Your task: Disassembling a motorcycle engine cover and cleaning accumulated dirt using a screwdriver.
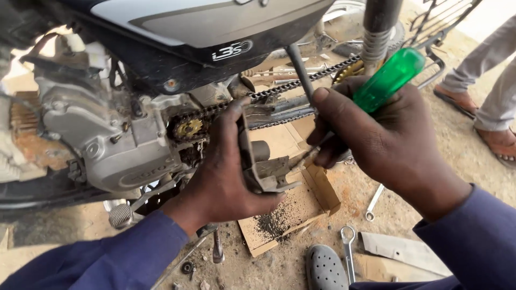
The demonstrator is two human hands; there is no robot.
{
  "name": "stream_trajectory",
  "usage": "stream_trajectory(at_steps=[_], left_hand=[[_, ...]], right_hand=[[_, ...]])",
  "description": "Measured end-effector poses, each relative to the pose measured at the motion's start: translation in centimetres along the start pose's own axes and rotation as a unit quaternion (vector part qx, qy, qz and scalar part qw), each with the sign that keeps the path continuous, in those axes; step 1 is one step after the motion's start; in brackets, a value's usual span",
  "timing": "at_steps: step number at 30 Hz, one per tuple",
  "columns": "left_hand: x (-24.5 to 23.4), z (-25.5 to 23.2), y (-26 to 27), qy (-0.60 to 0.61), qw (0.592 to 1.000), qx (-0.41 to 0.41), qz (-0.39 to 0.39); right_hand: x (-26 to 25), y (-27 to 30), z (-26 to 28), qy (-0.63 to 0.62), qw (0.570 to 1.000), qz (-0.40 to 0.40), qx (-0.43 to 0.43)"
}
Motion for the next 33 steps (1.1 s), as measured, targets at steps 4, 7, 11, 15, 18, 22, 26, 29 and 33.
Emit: stream_trajectory(at_steps=[4,7,11,15,18,22,26,29,33], left_hand=[[0.4,0.2,0.4,-0.046,0.999,0.019,0.022],[0.8,-0.1,0.2,-0.012,0.994,-0.068,0.082],[-0.2,-0.3,-0.2,-0.056,0.998,0.010,0.033],[0.2,-0.2,0.1,0.040,0.997,-0.051,0.053],[0.2,-0.7,0.1,0.008,0.999,0.022,0.044],[0.9,-0.7,0.3,0.039,0.995,-0.009,0.090],[0.4,-1.4,0.0,-0.025,0.996,0.043,0.068],[0.6,-1.2,-0.1,0.006,0.996,-0.015,0.093],[0.5,-1.4,0.1,0.004,0.995,0.019,0.093]], right_hand=[[0.5,-0.1,0.1,-0.042,0.999,0.018,-0.023],[1.3,-0.5,-0.2,-0.019,1.000,0.017,0.010],[1.5,-0.5,-0.2,0.018,0.999,-0.002,0.040],[1.9,-0.6,-0.4,-0.065,0.997,0.030,0.018],[2.0,-0.9,-0.5,-0.048,0.998,0.029,0.024],[2.7,-0.2,1.2,-0.046,0.998,0.038,0.013],[2.5,-0.1,0.7,-0.055,0.998,0.034,0.025],[1.8,-0.2,0.4,-0.149,0.988,0.025,0.035],[1.5,-0.8,-0.6,-0.132,0.989,0.018,0.065]])
Point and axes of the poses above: each hand's wrist, its own y-axis away from the middle knuckle, its own x-axis out of the palm, z = x × y, the point moved 3 cm from there along -y, towards the middle knuckle, and after that the axes turned 8 degrees about x, right-handed, at the moved point
